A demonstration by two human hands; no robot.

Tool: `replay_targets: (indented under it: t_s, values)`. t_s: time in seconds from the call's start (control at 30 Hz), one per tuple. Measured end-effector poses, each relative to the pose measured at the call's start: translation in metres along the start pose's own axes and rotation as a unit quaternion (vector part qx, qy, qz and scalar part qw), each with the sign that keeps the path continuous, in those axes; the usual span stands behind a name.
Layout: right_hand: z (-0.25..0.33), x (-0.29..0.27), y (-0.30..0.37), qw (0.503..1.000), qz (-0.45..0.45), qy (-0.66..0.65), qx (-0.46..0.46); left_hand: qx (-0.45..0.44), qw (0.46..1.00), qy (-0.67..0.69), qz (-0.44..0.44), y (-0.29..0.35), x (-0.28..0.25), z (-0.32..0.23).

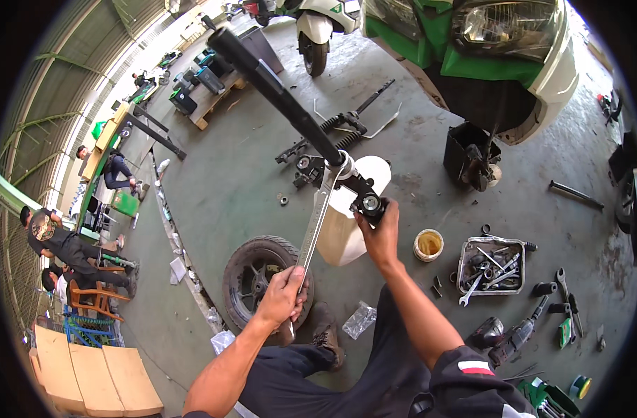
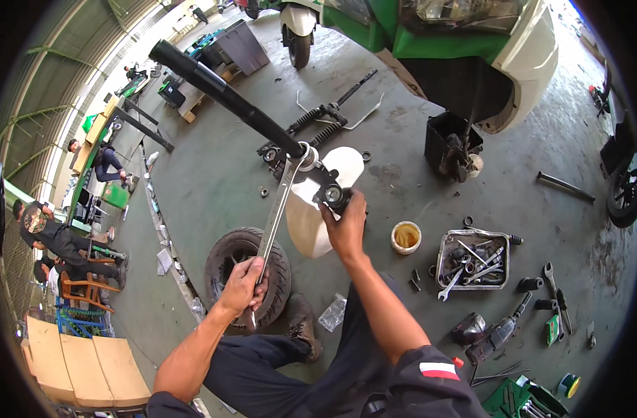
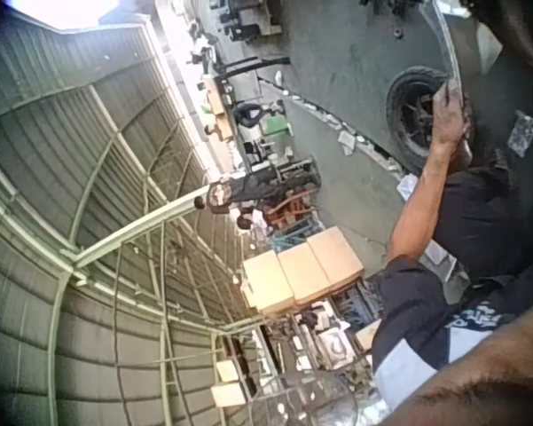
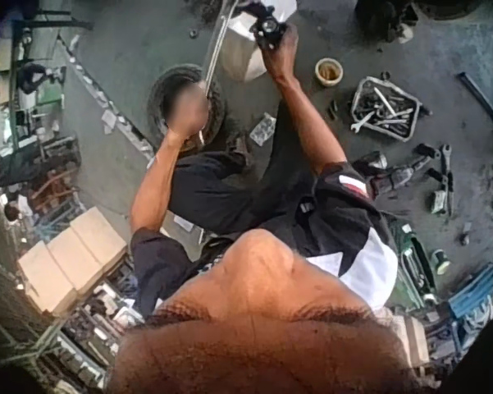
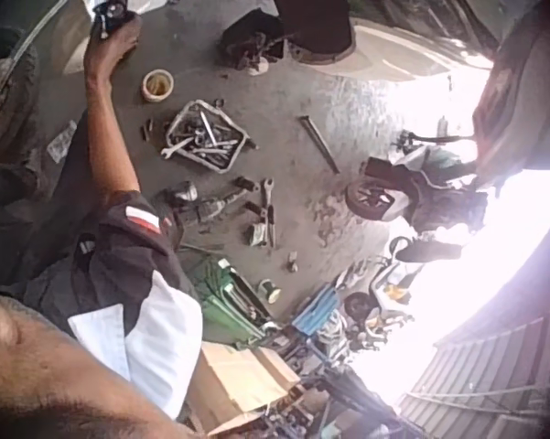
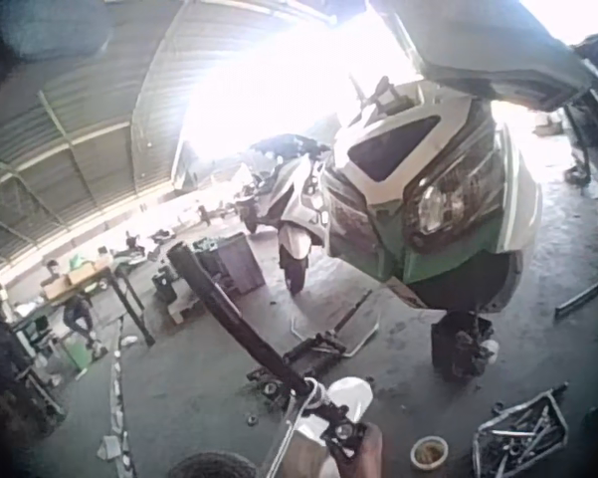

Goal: The person assembles components of a scooter front fork assembly by hand and using tools, including applying grease to internal parts, inserting them into the fork tubes, and using a large wrench and hammer to drive parts into place on the scooter frame.

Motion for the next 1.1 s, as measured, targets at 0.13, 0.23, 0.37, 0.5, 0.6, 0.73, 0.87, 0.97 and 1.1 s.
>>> replay_targets:
  t_s: [0.13,0.23,0.37,0.5,0.6,0.73,0.87,0.97,1.1]
  values:
    - [0.001,-0.006,0.001,0.999,-0.033,0.02,0.023,-0.029,1.0,0.005,-0.006,-0.01,-0.011,-0.012]
    - [-0.009,-0.012,-0.014,0.999,0.037,0.017,-0.028,-0.016,1.0,-0.018,0.005,-0.021,-0.03,-0.021]
    - [-0.015,0.008,-0.036,0.988,0.131,0.072,-0.031,-0.008,0.999,-0.043,-0.005,-0.042,-0.039,-0.033]
    - [-0.011,0.048,-0.053,0.99,0.139,0.032,0.02,-0.009,0.999,-0.018,-0.03,-0.059,-0.037,-0.049]
    - [0.015,0.084,-0.033,0.987,0.105,0.097,0.073,-0.015,0.999,0.038,-0.027,-0.056,-0.039,-0.054]
    - [0.036,0.112,-0.009,0.99,0.105,0.067,0.063,-0.01,0.997,0.073,-0.012,-0.055,-0.034,-0.061]
    - [0.028,0.127,-0.014,0.967,0.252,-0.035,-0.022,-0.01,0.997,0.079,-0.006,-0.058,-0.036,-0.057]
    - [0.036,0.13,-0.009,0.951,0.305,-0.041,-0.019,-0.014,0.996,0.083,-0.017,-0.055,-0.041,-0.052]
    - [0.031,0.094,0.003,0.931,0.364,-0.029,-0.012,-0.032,0.994,0.099,-0.037,-0.056,-0.045,-0.039]
Point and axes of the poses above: each hand's wrist, its own y-axis away from the middle knuckle, its own x-axis out of the palm, z = x × y, the point moved 1 cm from there along -y, towards the middle knuckle, and after that the axes turned 3 degrees about -y, right-handed, at the moved point
